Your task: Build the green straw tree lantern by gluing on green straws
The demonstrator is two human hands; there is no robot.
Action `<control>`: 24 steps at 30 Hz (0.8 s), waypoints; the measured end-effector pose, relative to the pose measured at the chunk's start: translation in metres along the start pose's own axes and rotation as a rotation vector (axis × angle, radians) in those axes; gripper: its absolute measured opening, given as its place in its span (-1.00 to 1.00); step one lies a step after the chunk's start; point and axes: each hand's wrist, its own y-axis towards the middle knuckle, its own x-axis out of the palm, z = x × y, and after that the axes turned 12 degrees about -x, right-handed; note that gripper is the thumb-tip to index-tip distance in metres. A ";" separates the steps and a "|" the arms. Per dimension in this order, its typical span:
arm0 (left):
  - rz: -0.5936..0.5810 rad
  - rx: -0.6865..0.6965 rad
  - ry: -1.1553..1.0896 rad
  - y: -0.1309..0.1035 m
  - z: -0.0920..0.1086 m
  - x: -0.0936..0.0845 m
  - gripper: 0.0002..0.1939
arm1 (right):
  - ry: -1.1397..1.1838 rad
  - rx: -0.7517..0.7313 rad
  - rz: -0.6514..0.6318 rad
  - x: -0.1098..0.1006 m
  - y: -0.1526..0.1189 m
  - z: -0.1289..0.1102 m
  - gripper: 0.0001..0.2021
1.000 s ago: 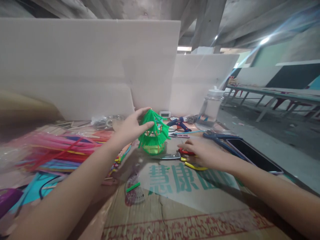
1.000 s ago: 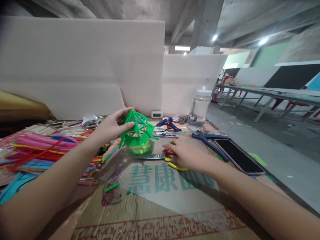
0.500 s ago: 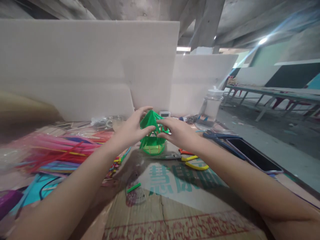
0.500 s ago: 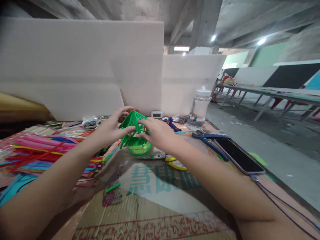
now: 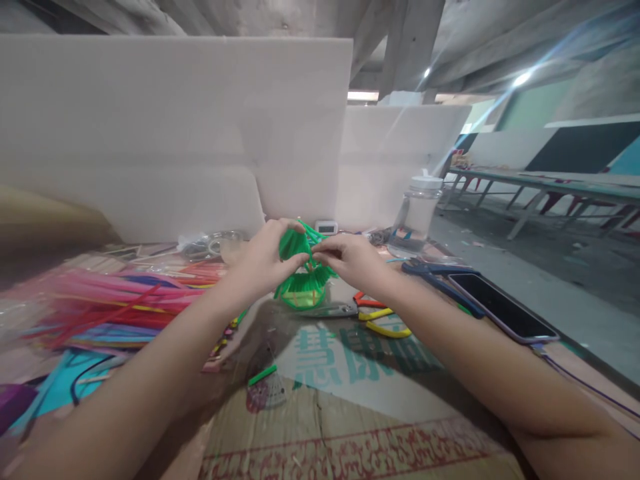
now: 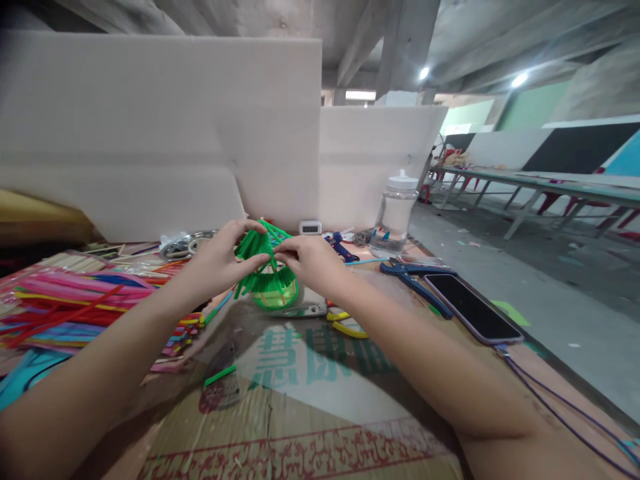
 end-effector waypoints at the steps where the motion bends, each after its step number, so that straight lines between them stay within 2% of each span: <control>1: 0.009 -0.001 0.006 0.000 0.001 0.001 -0.62 | 0.003 0.001 0.006 0.001 0.000 0.000 -0.86; 8: 0.023 -0.039 0.018 -0.003 0.003 0.003 -0.63 | -0.015 0.018 0.006 0.000 0.000 -0.003 -0.88; 14: -0.075 -0.041 -0.077 0.000 0.002 -0.004 -0.71 | -0.018 -0.030 0.013 0.001 0.001 -0.003 -0.89; 20: -0.066 -0.032 -0.072 0.002 -0.002 -0.004 -0.70 | 0.036 0.023 0.056 -0.002 0.000 -0.006 -0.86; 24: -0.077 -0.048 -0.096 0.002 -0.003 -0.004 -0.72 | 0.047 -0.087 0.097 0.000 -0.002 -0.002 -0.78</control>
